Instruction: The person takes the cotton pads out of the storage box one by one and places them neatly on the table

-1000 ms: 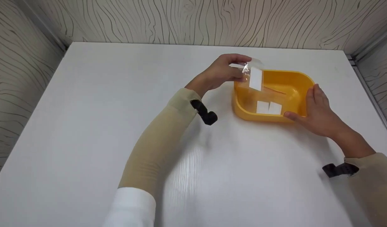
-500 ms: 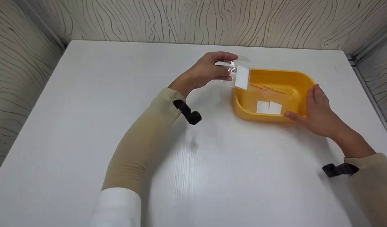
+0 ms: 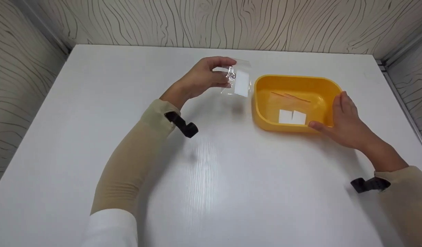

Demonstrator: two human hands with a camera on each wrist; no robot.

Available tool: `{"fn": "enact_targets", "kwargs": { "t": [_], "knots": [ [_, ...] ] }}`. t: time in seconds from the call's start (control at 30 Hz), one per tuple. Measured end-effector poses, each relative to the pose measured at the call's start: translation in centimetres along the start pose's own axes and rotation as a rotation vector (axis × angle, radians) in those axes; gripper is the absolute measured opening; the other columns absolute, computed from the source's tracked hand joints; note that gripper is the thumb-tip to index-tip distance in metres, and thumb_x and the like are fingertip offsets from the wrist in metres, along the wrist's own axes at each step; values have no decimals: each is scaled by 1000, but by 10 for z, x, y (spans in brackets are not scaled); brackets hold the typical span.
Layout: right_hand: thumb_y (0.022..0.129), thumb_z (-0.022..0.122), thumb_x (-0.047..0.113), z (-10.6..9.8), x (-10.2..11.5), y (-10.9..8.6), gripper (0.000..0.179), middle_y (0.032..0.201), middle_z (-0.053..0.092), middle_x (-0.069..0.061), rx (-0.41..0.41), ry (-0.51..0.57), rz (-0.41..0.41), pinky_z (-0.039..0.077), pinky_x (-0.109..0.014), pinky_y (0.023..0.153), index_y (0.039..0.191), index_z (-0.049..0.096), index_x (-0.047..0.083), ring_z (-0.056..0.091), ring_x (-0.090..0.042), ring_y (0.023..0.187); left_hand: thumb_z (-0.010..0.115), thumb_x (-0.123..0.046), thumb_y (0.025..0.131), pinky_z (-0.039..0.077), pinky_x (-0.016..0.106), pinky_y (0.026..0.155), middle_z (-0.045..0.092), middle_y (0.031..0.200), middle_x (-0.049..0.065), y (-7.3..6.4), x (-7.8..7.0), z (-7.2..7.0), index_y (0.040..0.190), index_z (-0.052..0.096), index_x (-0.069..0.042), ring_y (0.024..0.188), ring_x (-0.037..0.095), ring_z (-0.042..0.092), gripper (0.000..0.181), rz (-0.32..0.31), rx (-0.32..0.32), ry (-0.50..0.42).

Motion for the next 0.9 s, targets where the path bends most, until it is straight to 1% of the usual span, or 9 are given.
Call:
{"fn": "enact_targets", "kwargs": {
  "t": [0.17,0.37,0.5,0.73,0.9],
  "knots": [
    [98,59,56,-1,-1,0,119,157,-31,-33,6,-8,2,3,-70,116,148,-22,-15,-22,-52,147,56,14,95,56,34,93,59,130,13,-9,0,-11,133,60,-4,109,26,63,43,-7,-13,12],
    [98,60,57,0,-1,0,119,157,-31,-33,13,-8,10,5,-71,115,149,-22,-14,-22,-52,147,54,16,94,55,36,93,55,135,13,-19,0,-25,134,57,1,110,26,62,43,14,-13,-26],
    [99,58,56,1,-1,0,118,157,-32,-32,16,-10,2,2,-70,116,148,-22,-15,-23,-52,147,54,16,95,54,37,96,53,137,11,-27,2,-38,135,57,1,111,26,60,43,10,-26,-29],
    [99,57,58,1,-2,-1,118,155,-35,-30,31,-11,13,0,-70,116,148,-24,-14,-26,-52,146,55,16,95,54,36,97,52,138,9,-40,6,-61,135,58,-1,114,25,58,44,-15,-81,15],
    [99,56,58,1,-3,-1,118,156,-36,-29,35,-12,19,2,-71,115,148,-24,-14,-26,-51,146,56,15,95,54,35,97,51,140,10,-49,7,-72,136,58,-2,116,26,56,44,-26,-97,29]
  ]
}}
Point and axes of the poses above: each hand's wrist, its own y-axis towards the middle knuckle, its own z-axis out of the palm, x = y × z, the point moved 9 cm from there along y, towards the middle knuckle
